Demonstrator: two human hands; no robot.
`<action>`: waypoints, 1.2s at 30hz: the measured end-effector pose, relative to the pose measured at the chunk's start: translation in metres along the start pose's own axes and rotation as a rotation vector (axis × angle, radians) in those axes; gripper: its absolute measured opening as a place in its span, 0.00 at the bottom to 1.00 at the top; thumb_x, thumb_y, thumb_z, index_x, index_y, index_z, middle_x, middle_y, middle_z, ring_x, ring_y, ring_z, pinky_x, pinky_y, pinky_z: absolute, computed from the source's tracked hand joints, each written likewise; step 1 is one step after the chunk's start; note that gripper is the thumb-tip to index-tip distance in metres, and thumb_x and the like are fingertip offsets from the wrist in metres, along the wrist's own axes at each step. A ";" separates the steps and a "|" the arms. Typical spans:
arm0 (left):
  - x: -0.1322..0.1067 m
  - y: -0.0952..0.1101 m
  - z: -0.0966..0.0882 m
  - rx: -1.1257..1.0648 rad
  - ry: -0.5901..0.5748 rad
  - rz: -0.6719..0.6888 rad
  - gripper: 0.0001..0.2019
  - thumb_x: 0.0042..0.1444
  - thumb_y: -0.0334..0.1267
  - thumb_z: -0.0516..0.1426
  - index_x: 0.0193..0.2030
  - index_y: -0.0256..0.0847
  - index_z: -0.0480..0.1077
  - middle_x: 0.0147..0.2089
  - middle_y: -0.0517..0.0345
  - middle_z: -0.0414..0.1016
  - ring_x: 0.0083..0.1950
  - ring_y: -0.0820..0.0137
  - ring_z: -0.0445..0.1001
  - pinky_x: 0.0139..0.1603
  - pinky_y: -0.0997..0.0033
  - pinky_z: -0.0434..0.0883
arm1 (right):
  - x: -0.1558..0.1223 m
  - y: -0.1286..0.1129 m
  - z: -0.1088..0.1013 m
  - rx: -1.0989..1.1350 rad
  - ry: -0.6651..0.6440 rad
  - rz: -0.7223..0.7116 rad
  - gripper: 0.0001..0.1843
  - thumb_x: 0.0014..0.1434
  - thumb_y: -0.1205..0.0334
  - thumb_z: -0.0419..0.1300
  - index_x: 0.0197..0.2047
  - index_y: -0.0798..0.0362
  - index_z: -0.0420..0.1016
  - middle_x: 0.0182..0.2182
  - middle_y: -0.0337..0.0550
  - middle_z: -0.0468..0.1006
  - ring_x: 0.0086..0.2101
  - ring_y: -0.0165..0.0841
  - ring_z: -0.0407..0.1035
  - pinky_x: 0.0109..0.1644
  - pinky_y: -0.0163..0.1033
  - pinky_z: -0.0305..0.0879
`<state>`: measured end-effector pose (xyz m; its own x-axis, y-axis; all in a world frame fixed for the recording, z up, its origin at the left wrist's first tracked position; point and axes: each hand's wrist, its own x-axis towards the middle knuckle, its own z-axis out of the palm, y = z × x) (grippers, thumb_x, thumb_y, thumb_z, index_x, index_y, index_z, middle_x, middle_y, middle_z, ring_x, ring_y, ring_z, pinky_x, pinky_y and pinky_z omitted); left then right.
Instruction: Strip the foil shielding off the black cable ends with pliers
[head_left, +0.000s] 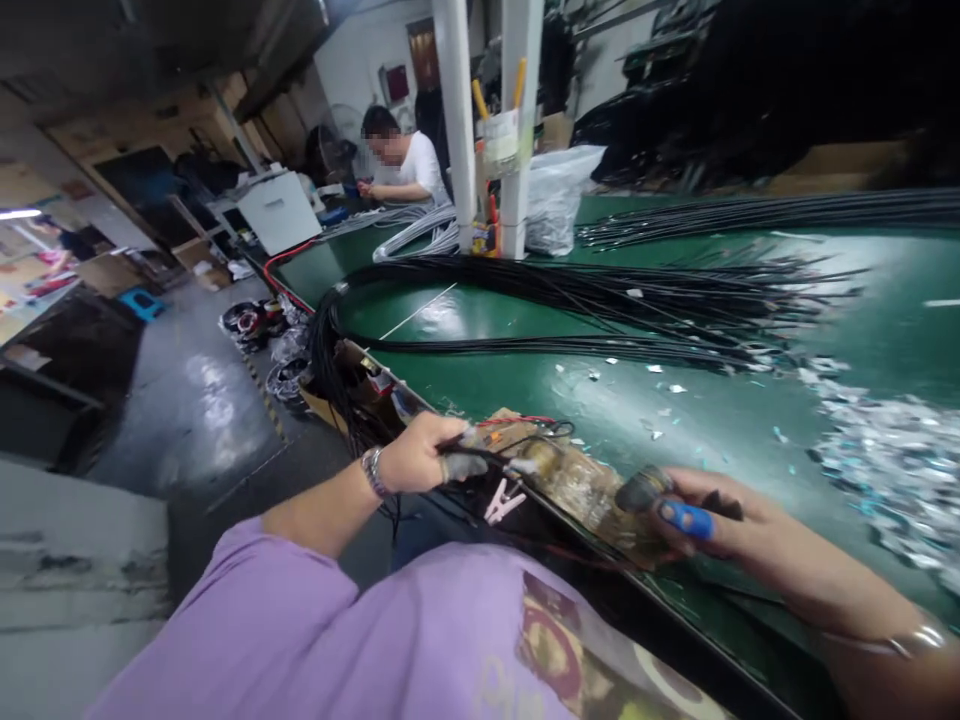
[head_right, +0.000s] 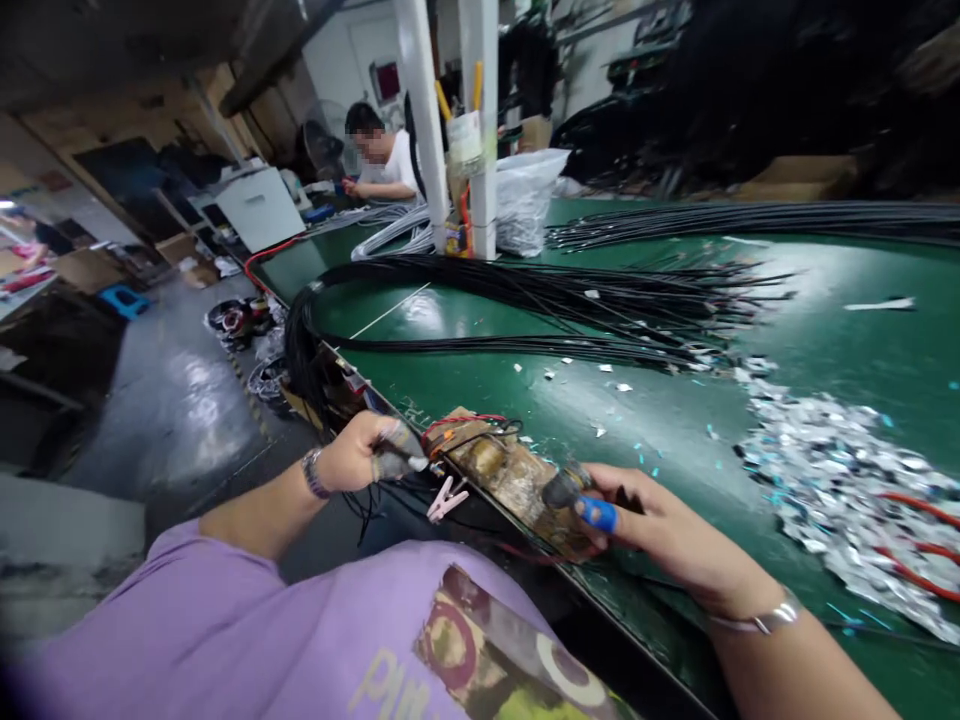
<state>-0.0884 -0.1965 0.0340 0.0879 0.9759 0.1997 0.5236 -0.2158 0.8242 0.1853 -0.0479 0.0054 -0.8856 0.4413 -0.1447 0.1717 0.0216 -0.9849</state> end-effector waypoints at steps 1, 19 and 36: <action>-0.019 -0.007 0.004 -0.011 0.021 -0.030 0.15 0.53 0.45 0.59 0.30 0.31 0.72 0.24 0.56 0.72 0.25 0.77 0.68 0.27 0.80 0.65 | 0.001 0.000 0.001 -0.033 -0.051 0.009 0.27 0.47 0.34 0.60 0.21 0.52 0.70 0.17 0.38 0.65 0.21 0.30 0.59 0.25 0.37 0.57; -0.067 -0.062 0.064 -0.560 0.201 -0.353 0.24 0.39 0.57 0.65 0.26 0.34 0.69 0.18 0.60 0.69 0.17 0.79 0.65 0.19 0.81 0.63 | 0.025 0.040 0.128 0.259 0.174 0.223 0.36 0.49 0.26 0.48 0.28 0.55 0.72 0.14 0.32 0.58 0.17 0.26 0.51 0.20 0.34 0.49; -0.062 -0.073 0.060 -0.786 -0.141 -0.497 0.27 0.37 0.60 0.65 0.23 0.32 0.67 0.17 0.59 0.68 0.15 0.80 0.62 0.16 0.81 0.61 | 0.009 0.040 0.132 -0.644 0.414 -0.574 0.09 0.59 0.62 0.51 0.34 0.51 0.72 0.27 0.43 0.74 0.25 0.31 0.67 0.27 0.34 0.61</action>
<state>-0.0814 -0.2397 -0.0699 0.1364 0.9457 -0.2950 -0.1897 0.3173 0.9292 0.1274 -0.1612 -0.0474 -0.7066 0.4899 0.5105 0.0728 0.7680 -0.6363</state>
